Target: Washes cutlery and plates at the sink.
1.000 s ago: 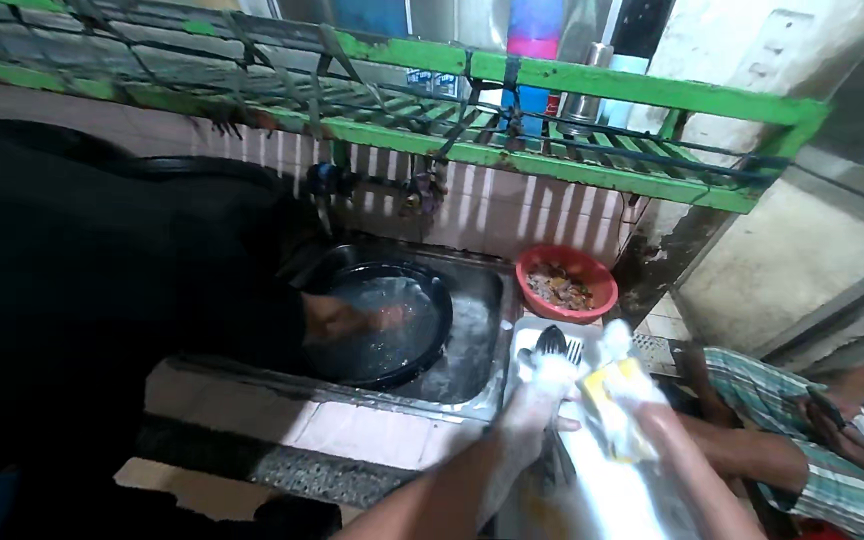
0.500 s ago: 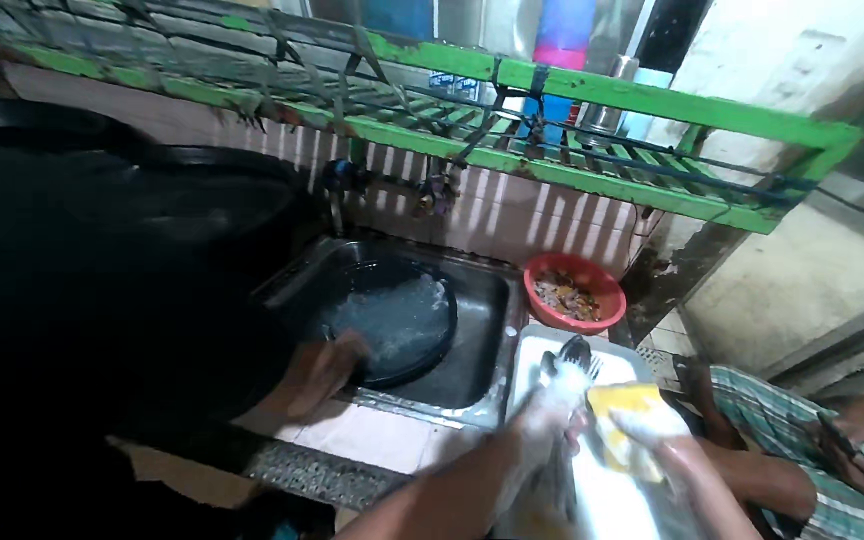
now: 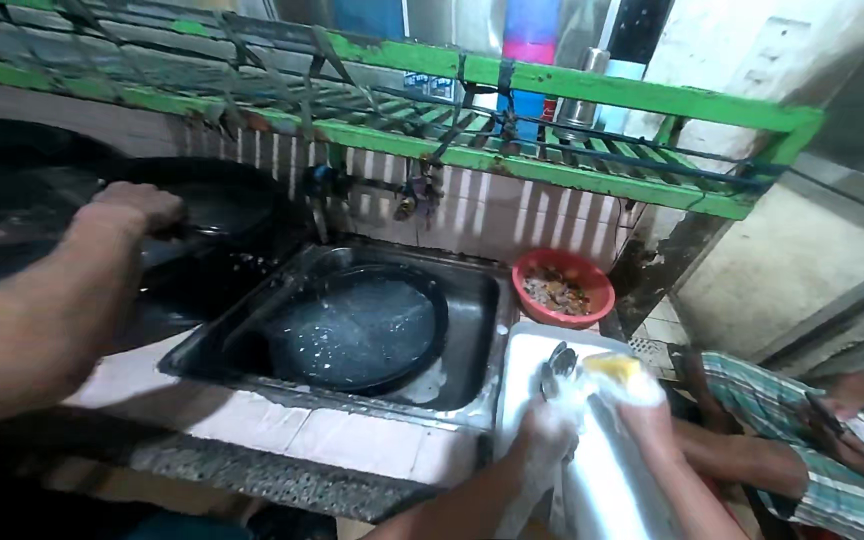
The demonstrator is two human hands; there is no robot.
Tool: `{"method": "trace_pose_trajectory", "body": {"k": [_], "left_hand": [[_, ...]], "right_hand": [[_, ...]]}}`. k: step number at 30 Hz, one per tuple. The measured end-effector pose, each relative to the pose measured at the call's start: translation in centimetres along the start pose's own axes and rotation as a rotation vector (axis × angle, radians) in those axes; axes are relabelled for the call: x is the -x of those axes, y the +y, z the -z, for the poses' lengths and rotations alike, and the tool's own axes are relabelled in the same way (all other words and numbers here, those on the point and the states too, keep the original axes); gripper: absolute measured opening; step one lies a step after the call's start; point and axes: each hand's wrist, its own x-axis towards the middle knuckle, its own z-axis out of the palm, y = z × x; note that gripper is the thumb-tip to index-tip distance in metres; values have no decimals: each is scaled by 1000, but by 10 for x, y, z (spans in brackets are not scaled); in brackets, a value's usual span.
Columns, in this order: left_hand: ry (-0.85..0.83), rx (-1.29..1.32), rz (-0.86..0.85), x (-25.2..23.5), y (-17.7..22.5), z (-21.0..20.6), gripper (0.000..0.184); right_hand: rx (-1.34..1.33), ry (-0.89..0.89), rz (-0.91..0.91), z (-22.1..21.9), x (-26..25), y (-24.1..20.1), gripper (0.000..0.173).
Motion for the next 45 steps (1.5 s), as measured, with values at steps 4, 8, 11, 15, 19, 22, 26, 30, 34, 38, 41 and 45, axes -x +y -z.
{"method": "trace_pose_trajectory", "body": {"k": [4,8,11,15,19,22,26,30,34,38,41,45], "left_hand": [[-49,110,16,6,7,5,4],[-256,164,34,16,8,10,6],[-277,50,11,15,0,14,10],[-141,1,-75,6,-9,6,5],[-120,-1,-60,-3,0,0,17],[-178,143,-69,-4,8,10,17],[-241,197,-234,-18,12,20,31],[-256,134,-122,-17,18,19,30],[-233,415,-37,-35,19,29,10],[-155,382,47,-39,22,30,17],[-200,271,85,-29,20,23,13],[-205,69,88,-16,19,13,16]], "right_hand": [[-326,69,-263,6,-10,-8,45],[-204,-177,-450,2,11,-23,51],[-295,27,-327,10,4,-7,37],[-561,107,-489,18,2,-23,31],[-279,-83,-497,-4,35,-39,35],[-255,-52,-395,4,16,-12,37],[-10,-438,-408,28,6,-10,48],[280,-922,-282,13,28,-26,49],[262,-1107,-221,20,29,10,51],[225,-682,-369,43,21,-2,48],[-32,-335,-427,43,12,-4,50],[-347,-260,-328,39,14,-17,53]]}}
